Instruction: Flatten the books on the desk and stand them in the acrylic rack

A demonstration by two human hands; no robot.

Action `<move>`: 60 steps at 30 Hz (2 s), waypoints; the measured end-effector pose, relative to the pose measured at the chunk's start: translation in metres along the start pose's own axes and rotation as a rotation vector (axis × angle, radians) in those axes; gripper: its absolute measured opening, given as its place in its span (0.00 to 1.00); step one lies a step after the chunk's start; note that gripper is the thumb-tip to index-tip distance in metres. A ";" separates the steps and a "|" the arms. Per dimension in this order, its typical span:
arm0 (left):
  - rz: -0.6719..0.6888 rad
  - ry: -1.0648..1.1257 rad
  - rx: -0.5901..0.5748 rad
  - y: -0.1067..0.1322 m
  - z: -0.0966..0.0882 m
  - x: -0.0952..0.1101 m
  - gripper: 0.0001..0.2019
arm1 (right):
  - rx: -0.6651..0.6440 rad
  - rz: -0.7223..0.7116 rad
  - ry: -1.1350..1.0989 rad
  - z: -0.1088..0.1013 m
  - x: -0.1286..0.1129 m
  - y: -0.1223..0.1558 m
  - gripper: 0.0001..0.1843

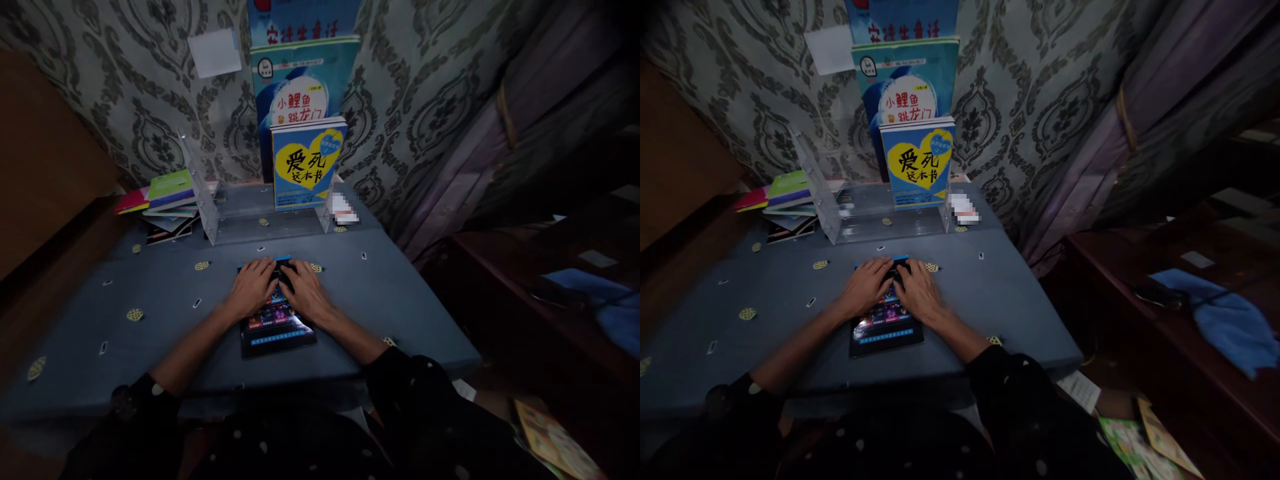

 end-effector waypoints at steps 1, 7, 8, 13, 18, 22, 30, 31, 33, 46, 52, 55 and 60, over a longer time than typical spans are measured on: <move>-0.008 -0.015 -0.004 0.000 -0.002 0.002 0.19 | 0.003 -0.012 -0.038 0.003 0.001 0.000 0.19; -0.094 -0.155 -0.032 0.005 -0.015 0.014 0.16 | -0.012 -0.112 -0.329 0.013 0.005 -0.005 0.21; -0.108 -0.167 -0.039 0.006 -0.016 0.014 0.15 | -0.019 -0.123 -0.368 0.012 0.005 -0.006 0.22; 0.011 -0.039 -0.058 0.001 -0.004 0.011 0.18 | -0.054 -0.160 -0.475 0.003 0.006 -0.008 0.31; 0.104 0.019 -0.135 -0.003 0.009 0.002 0.24 | -0.039 -0.183 -0.500 0.006 0.009 -0.010 0.32; 0.099 -0.018 -0.156 -0.006 0.003 0.004 0.23 | 0.013 -0.134 -0.474 0.004 0.017 -0.010 0.26; -0.273 -0.268 -0.116 0.004 -0.029 -0.010 0.22 | 0.039 0.084 -0.374 -0.013 0.039 -0.007 0.17; -0.317 -0.285 -0.116 0.007 -0.032 -0.012 0.23 | 0.038 0.111 -0.332 -0.015 0.040 -0.007 0.16; -0.367 -0.306 -0.112 0.011 -0.036 -0.014 0.23 | 0.026 0.144 -0.233 -0.017 0.038 -0.006 0.16; -0.379 -0.236 -0.102 0.022 -0.032 -0.009 0.18 | 0.045 0.146 -0.045 -0.009 0.035 0.005 0.13; -0.367 -0.217 -0.132 0.021 -0.031 -0.005 0.17 | 0.007 0.147 -0.073 -0.008 0.034 0.003 0.13; -0.367 -0.218 -0.122 0.021 -0.031 -0.006 0.16 | 0.008 0.146 -0.066 -0.006 0.034 0.004 0.13; -0.305 -0.210 -0.086 0.023 -0.028 -0.004 0.17 | 0.045 0.117 -0.090 -0.006 0.033 0.004 0.13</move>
Point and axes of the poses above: each hand's wrist, its own y-axis away from the middle knuckle, its own z-axis out of the palm, x = y × z, the point moved 7 cm from there along -y, towards the middle knuckle, and after that the axes turned 10 degrees about y, right-handed, at the moved point
